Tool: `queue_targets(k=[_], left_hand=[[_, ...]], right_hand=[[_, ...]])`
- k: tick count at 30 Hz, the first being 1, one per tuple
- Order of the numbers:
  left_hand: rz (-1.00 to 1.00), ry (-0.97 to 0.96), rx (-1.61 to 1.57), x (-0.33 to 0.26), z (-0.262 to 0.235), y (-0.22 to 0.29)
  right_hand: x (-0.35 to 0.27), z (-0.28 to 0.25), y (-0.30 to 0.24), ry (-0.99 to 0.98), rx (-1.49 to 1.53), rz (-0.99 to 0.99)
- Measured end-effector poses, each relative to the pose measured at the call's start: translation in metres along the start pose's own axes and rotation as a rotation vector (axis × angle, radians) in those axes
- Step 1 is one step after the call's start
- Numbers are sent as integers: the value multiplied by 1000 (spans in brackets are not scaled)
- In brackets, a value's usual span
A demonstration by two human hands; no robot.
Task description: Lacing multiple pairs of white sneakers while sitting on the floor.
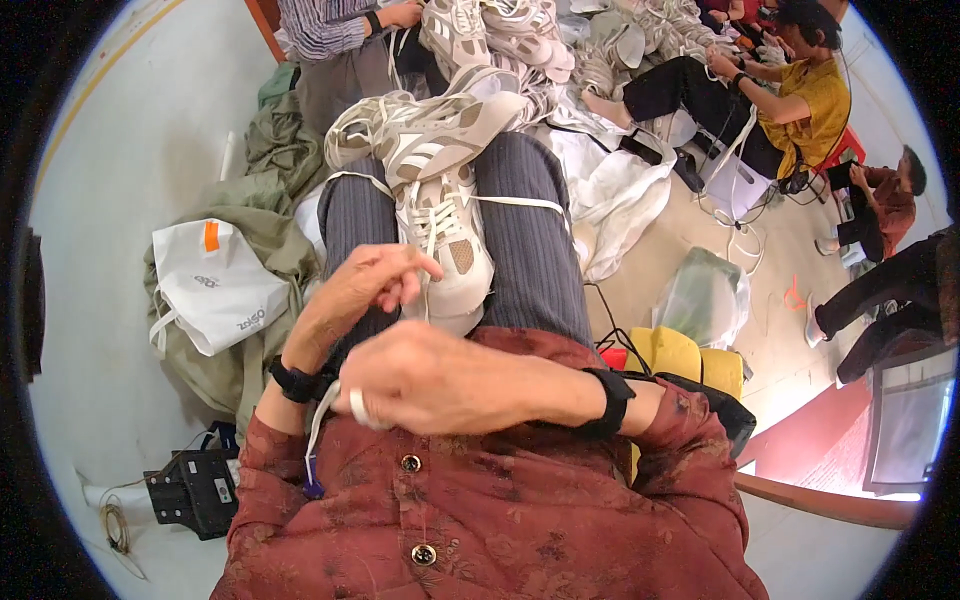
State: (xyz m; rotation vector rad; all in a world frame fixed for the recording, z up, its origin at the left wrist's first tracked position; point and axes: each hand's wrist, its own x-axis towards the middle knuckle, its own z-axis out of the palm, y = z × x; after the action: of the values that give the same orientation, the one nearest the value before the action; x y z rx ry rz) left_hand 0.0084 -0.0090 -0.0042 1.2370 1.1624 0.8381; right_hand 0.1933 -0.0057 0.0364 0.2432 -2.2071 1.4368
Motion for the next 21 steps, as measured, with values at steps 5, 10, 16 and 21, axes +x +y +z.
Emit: queue_targets(k=[5, 10, 16, 21], left_hand=[[598, -103, 439, -9, 4, -5], [-118, -243, 250, -26, 0, -14], [-121, -313, 120, -67, 26, 40], [-94, -171, 64, -79, 19, 51]], right_hand=[[10, -39, -1, 255, -56, 186], [8, -60, 111, 622, -651, 71], [-7, -70, 126, 307, -848, 278], [0, -76, 143, 397, -951, 235]])
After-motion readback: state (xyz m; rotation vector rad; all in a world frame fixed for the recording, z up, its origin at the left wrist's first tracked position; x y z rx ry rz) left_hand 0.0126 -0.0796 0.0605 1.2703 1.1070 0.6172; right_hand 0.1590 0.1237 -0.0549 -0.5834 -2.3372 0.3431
